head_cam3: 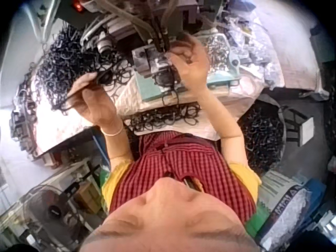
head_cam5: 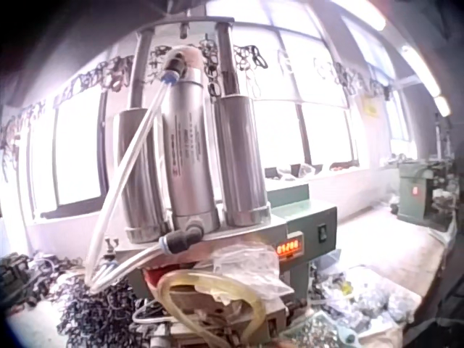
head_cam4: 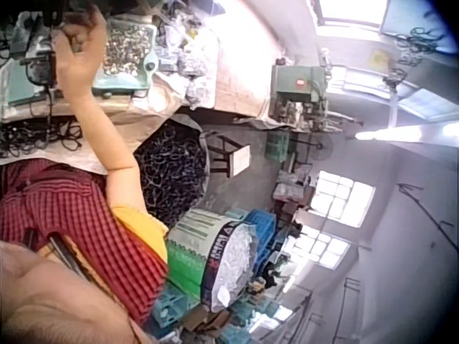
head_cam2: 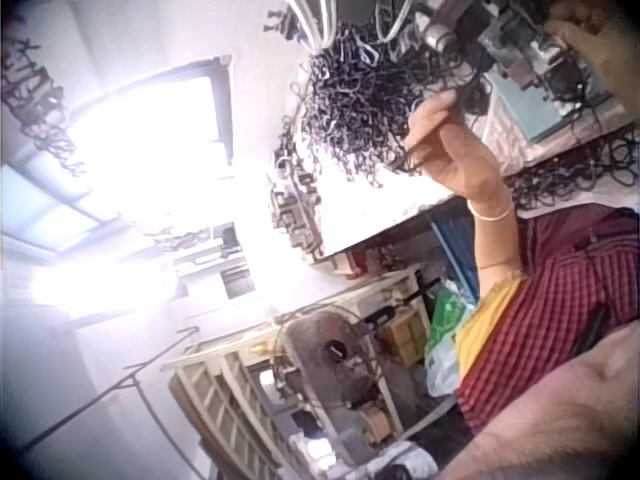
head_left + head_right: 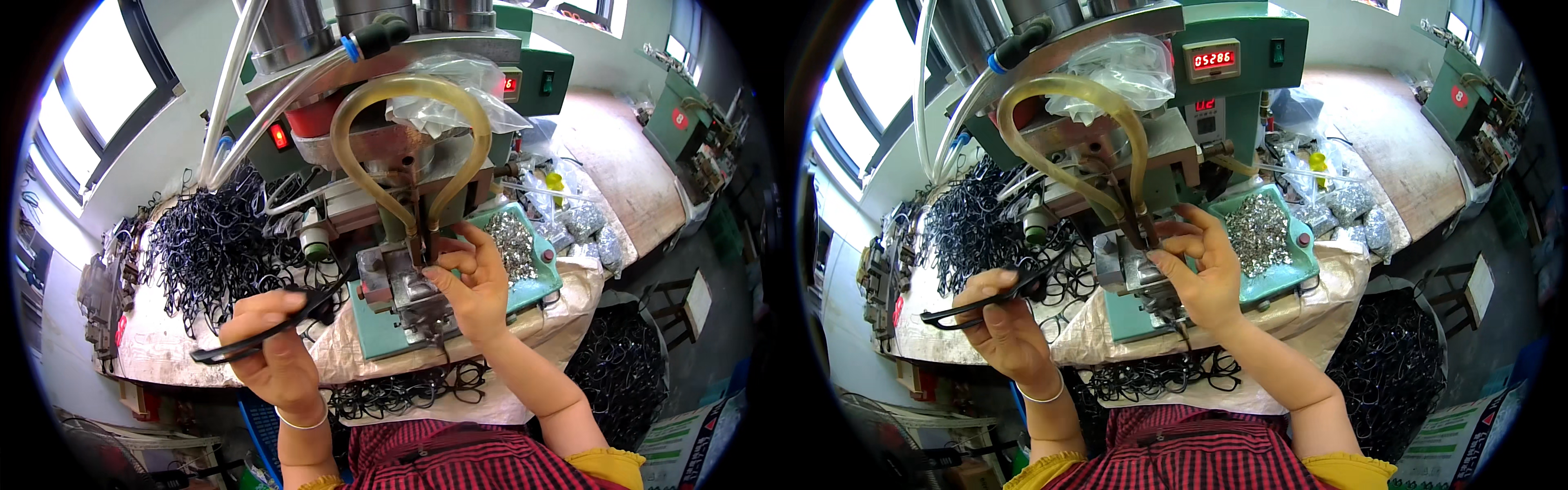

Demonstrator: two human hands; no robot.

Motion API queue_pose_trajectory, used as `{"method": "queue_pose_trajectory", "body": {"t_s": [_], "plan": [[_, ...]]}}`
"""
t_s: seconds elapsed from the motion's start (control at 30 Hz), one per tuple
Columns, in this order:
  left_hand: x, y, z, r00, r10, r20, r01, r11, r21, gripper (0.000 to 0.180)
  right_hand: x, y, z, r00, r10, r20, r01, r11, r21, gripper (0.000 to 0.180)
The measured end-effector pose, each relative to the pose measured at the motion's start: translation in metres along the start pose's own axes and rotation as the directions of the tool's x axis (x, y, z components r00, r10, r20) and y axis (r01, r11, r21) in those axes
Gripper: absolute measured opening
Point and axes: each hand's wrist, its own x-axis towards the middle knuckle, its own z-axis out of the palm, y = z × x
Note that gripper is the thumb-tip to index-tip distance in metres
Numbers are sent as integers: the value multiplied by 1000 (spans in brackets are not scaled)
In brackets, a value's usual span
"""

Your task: The person repeatedly picks up black eyeglass frames from a pile, places them into a green machine, and adds small metal components from a tray. The person operates the machine to process each frame and then removes the finished glasses, placing them on the table. This cycle continues throughout the video.

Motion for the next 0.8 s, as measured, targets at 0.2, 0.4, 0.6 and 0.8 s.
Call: {"method": "queue_pose_trajectory", "body": {"t_s": [0.2,0.4,0.6,0.8], "plan": [[22,-8,19,998,29,63,-37,991,125,14,-4,-2,12,999,50,-14,-48,991,122,61],[-5,0,16,829,105,549,-281,927,247,9,2,-33,-22,980,-25,197,114,883,-455,47],[-24,-22,30,680,158,716,-428,878,213,26,14,14,-109,989,-104,108,118,93,-989,27],[-27,-26,22,699,150,699,-362,918,164,31,6,31,-134,978,-193,83,120,191,-974,13]]}}
